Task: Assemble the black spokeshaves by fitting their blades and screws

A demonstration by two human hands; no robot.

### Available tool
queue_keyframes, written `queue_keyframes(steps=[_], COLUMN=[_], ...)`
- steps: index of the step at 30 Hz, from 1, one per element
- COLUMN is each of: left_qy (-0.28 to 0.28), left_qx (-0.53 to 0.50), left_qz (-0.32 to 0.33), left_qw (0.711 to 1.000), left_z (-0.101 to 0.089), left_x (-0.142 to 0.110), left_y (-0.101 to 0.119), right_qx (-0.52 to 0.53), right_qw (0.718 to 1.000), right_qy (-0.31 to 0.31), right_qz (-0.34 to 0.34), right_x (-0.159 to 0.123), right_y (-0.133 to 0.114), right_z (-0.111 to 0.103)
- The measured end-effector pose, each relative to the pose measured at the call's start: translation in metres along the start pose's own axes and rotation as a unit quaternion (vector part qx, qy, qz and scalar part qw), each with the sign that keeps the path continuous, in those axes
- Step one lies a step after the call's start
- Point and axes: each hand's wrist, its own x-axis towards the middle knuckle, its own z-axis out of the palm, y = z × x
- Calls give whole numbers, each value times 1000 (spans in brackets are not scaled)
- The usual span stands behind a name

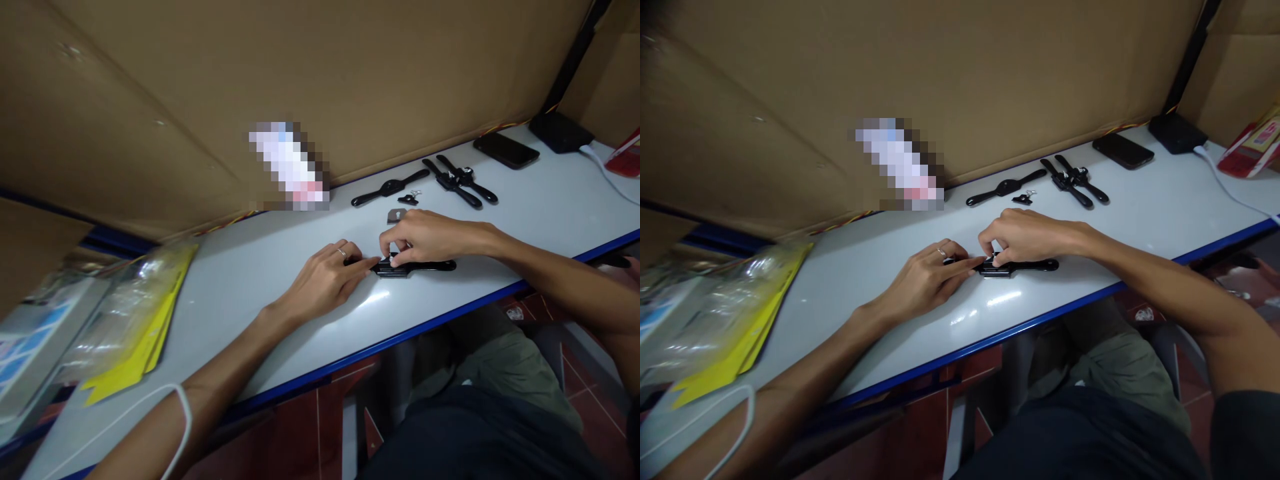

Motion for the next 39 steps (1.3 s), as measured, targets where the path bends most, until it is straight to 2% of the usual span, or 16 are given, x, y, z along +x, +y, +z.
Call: queue_keyframes(steps=[8,21,39], left_qy=[-8,-7,2], left_qx=[-2,5,14], left_qz=[-17,-7,9], left_qw=[1000,1000,1000], left_z=[0,-1,-1], left_x=[-2,-1,0], left_y=[-1,-1,0], right_qx=[-38,-98,-119], right_qw=[999,995,993], right_qy=[6,-14,-8], right_qz=[-11,-7,-18], right_x=[-1,-3,-3], right_y=[1,-6,-2], right_z=[3,0,3])
